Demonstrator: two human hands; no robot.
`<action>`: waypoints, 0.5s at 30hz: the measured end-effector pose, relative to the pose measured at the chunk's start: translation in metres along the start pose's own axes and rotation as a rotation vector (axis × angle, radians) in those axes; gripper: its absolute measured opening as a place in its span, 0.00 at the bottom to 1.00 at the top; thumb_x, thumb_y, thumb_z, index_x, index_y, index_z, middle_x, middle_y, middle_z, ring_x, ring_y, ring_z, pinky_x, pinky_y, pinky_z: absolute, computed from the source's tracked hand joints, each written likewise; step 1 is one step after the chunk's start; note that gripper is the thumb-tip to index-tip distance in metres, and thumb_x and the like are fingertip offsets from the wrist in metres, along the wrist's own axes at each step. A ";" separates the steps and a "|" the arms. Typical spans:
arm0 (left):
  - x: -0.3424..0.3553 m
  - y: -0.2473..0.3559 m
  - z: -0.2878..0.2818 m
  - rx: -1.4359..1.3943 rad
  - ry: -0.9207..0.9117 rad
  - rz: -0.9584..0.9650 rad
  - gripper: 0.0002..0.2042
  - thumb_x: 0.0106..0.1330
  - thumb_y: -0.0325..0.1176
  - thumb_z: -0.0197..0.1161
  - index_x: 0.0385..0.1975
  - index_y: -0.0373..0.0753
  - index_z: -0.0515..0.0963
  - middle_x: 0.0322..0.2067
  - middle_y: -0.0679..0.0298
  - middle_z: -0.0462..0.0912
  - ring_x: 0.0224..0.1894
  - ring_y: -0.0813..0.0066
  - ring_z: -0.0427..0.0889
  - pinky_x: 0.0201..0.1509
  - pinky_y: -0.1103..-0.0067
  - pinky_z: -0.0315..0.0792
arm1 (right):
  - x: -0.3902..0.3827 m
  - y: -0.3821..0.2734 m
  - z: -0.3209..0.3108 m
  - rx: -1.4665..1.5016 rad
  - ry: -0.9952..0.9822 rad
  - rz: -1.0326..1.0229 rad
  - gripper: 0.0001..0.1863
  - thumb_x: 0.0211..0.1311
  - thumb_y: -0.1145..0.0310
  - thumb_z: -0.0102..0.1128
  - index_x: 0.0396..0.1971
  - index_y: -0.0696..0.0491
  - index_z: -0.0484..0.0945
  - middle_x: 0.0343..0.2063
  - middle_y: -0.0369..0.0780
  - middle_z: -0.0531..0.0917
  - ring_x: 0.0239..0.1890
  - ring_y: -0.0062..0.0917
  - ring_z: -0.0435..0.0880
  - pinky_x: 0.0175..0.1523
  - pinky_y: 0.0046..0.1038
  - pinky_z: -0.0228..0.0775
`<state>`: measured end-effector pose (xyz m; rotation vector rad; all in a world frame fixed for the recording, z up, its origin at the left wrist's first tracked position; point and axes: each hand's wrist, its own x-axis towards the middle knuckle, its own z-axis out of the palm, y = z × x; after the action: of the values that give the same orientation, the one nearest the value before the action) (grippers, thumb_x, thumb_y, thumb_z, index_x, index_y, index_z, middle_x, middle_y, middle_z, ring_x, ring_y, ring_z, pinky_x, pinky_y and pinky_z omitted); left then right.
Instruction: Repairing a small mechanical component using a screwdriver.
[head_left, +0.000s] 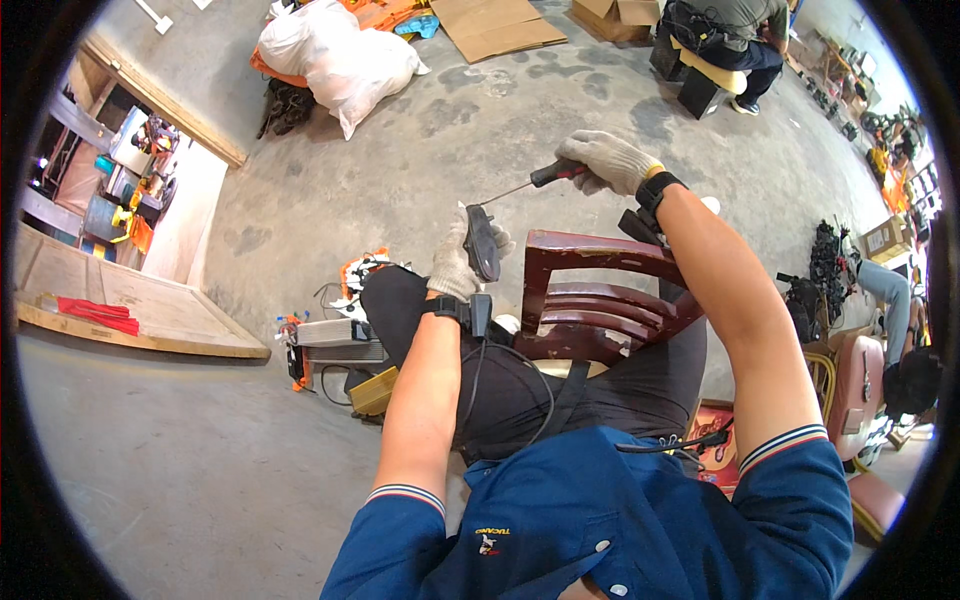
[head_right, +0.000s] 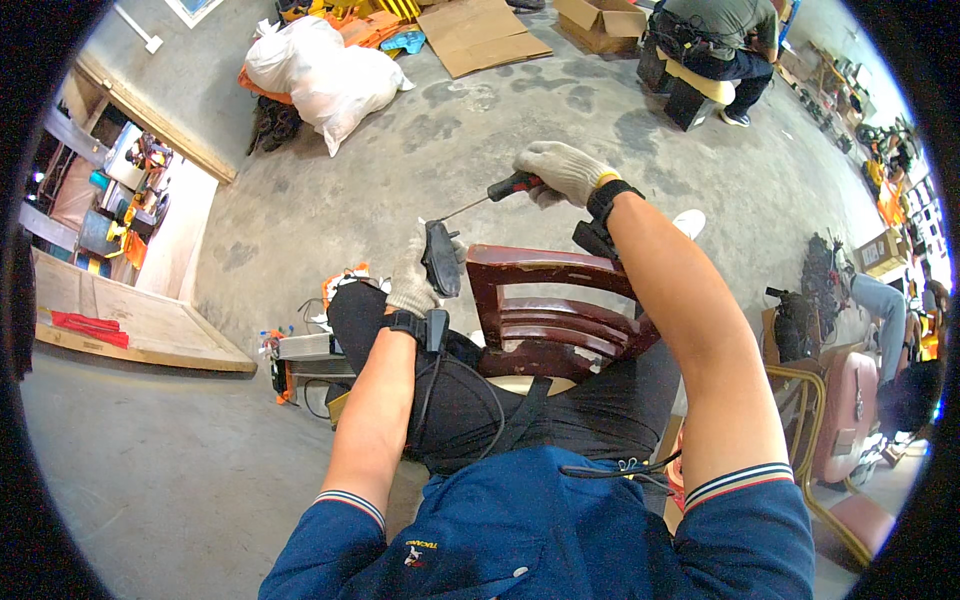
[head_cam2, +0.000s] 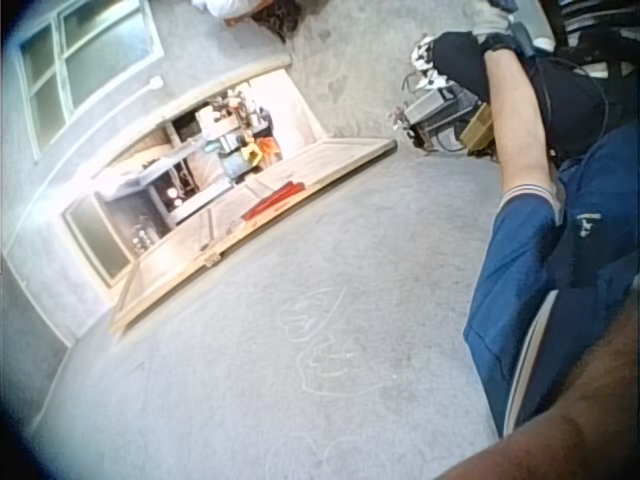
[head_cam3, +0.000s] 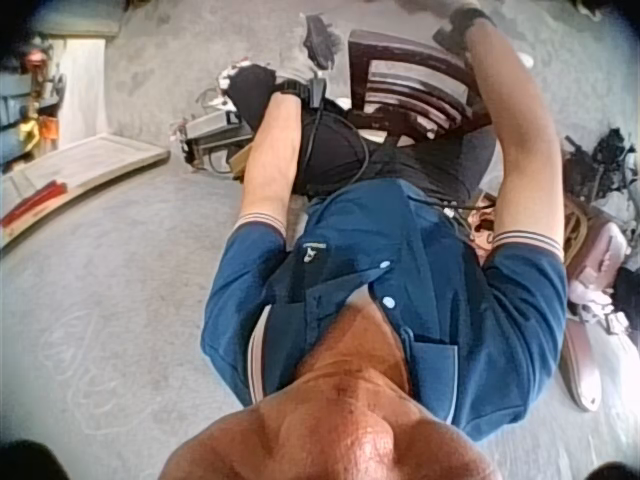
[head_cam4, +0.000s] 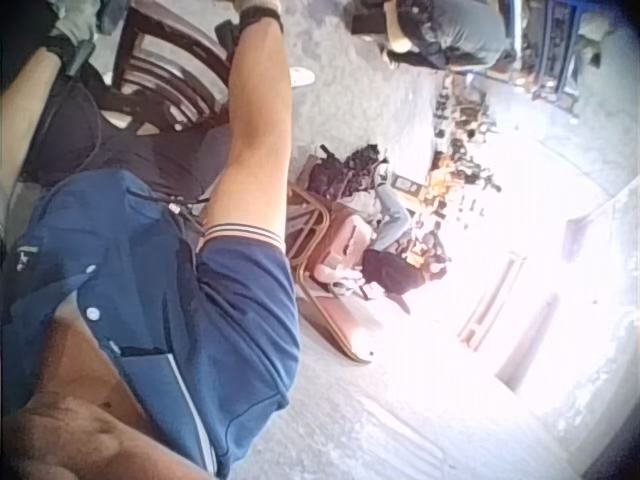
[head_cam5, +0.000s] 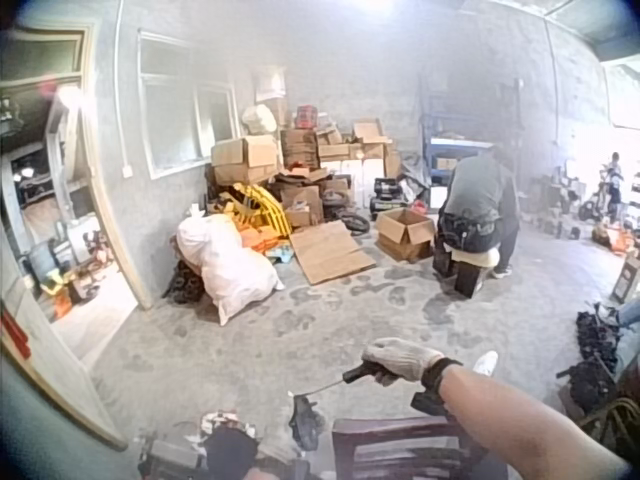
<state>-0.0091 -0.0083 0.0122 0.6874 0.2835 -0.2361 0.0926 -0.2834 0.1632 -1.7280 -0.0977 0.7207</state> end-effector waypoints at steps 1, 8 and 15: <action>0.000 0.000 0.001 -0.013 -0.010 -0.005 0.28 0.76 0.56 0.48 0.52 0.33 0.76 0.40 0.47 0.85 0.40 0.54 0.88 0.42 0.61 0.85 | 0.001 0.001 0.001 -0.031 0.031 -0.070 0.15 0.65 0.61 0.59 0.44 0.57 0.76 0.28 0.37 0.78 0.22 0.19 0.77 0.31 0.22 0.76; -0.005 0.002 0.007 0.006 -0.010 0.010 0.24 0.72 0.57 0.57 0.44 0.38 0.79 0.35 0.52 0.85 0.37 0.53 0.87 0.49 0.51 0.82 | 0.002 0.001 0.004 -0.028 0.074 -0.069 0.15 0.63 0.63 0.58 0.44 0.59 0.76 0.30 0.38 0.79 0.23 0.20 0.78 0.32 0.22 0.76; -0.008 0.004 0.011 0.043 0.020 0.002 0.25 0.73 0.57 0.55 0.46 0.36 0.78 0.35 0.52 0.86 0.36 0.56 0.88 0.42 0.58 0.84 | 0.003 0.005 0.003 -0.090 0.071 -0.117 0.15 0.65 0.62 0.58 0.43 0.59 0.76 0.30 0.38 0.79 0.24 0.21 0.79 0.32 0.23 0.76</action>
<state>-0.0132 -0.0120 0.0252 0.7333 0.2973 -0.2340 0.0918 -0.2812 0.1576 -1.8159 -0.1827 0.5756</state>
